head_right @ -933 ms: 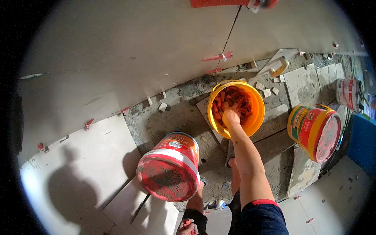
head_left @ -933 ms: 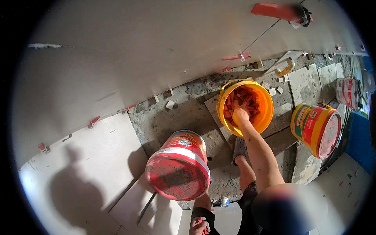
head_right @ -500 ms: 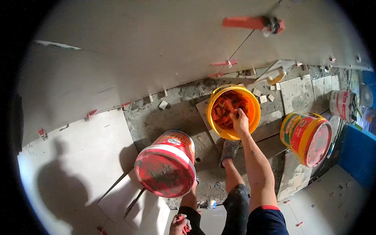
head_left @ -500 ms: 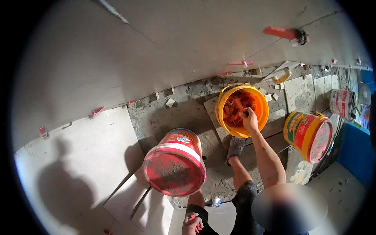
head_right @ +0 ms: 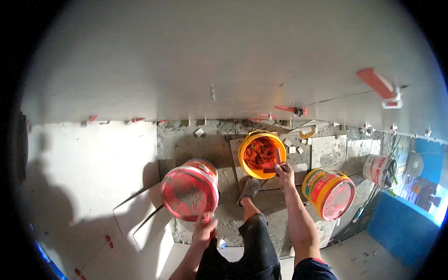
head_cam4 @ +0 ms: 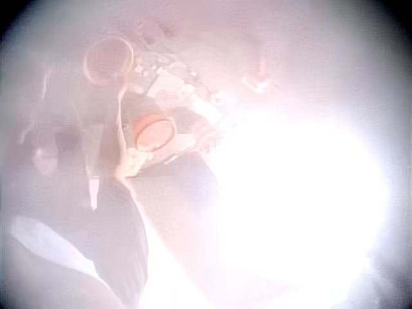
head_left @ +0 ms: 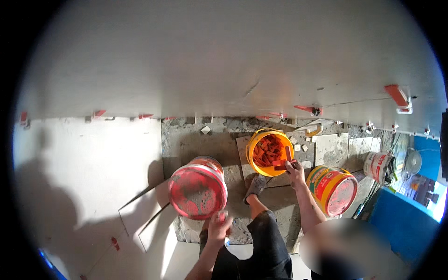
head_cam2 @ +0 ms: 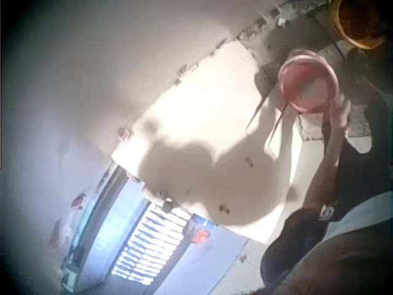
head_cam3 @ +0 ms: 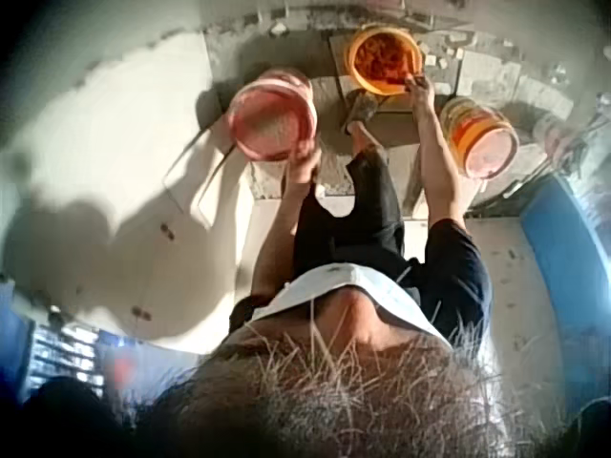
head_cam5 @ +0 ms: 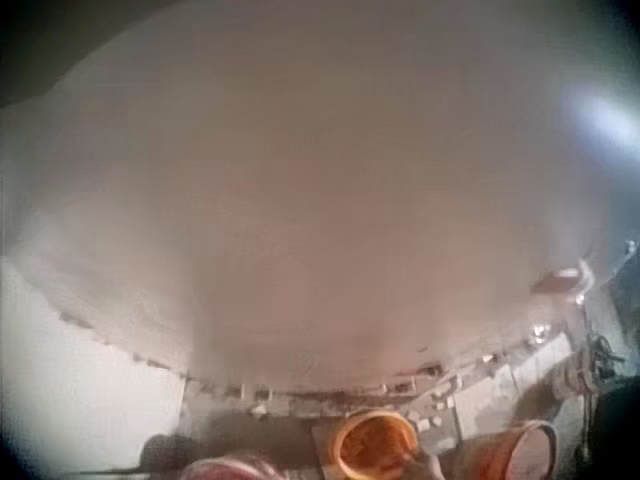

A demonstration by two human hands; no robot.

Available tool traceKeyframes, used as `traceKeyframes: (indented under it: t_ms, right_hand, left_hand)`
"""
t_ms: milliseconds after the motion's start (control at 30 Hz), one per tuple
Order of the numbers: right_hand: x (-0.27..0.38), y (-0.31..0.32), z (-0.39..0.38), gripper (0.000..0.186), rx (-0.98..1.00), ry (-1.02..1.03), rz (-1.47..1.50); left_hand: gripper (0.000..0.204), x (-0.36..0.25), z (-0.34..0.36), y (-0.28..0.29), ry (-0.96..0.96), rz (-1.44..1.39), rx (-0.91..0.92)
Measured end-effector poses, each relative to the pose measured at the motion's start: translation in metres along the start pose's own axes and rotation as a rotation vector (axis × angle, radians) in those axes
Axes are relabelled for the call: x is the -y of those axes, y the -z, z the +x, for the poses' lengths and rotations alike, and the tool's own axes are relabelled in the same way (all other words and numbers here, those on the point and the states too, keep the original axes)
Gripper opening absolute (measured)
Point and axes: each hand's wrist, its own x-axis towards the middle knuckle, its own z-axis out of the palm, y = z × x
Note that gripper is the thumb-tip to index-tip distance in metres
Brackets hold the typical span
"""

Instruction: The person installs a large wall tile by applying adhesive to a board, lifting the tile into place with a suction tool, tapping it with a mallet, and inserting plastic spacers.

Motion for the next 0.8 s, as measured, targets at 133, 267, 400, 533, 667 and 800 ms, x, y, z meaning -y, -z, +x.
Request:
traceKeyframes:
  t_ms: [133, 267, 400, 533, 667, 800]
  right_hand:
    - [0.033, 0.006, -0.053, 0.014, 0.222, -0.114, 0.141]
    - [0.089, 0.001, -0.128, 0.016, 0.481, -0.295, 0.253]
    - [0.13, 0.004, -0.164, 0.015, 0.634, -0.316, 0.142]
    - [0.146, 0.012, -0.171, 0.025, 0.613, -0.316, 0.268]
    - [0.151, 0.027, -0.164, 0.021, 0.472, -0.288, 0.364]
    - [0.172, 0.044, -0.164, 0.019, 0.474, -0.201, 0.407]
  left_hand:
    - [0.041, -0.031, 0.071, -0.065, -0.162, 0.261, -0.031]
    - [0.053, -0.069, 0.1, -0.127, -0.364, 0.27, 0.184]
    - [0.042, -0.099, 0.082, -0.162, -0.181, 0.264, 0.541]
    - [0.015, -0.084, 0.078, -0.186, -0.175, -0.12, 0.411]
    - [0.014, -0.095, 0.082, -0.209, -0.074, -0.353, 0.136]
    - [0.015, -0.106, 0.093, -0.195, -0.134, -0.26, 0.469]
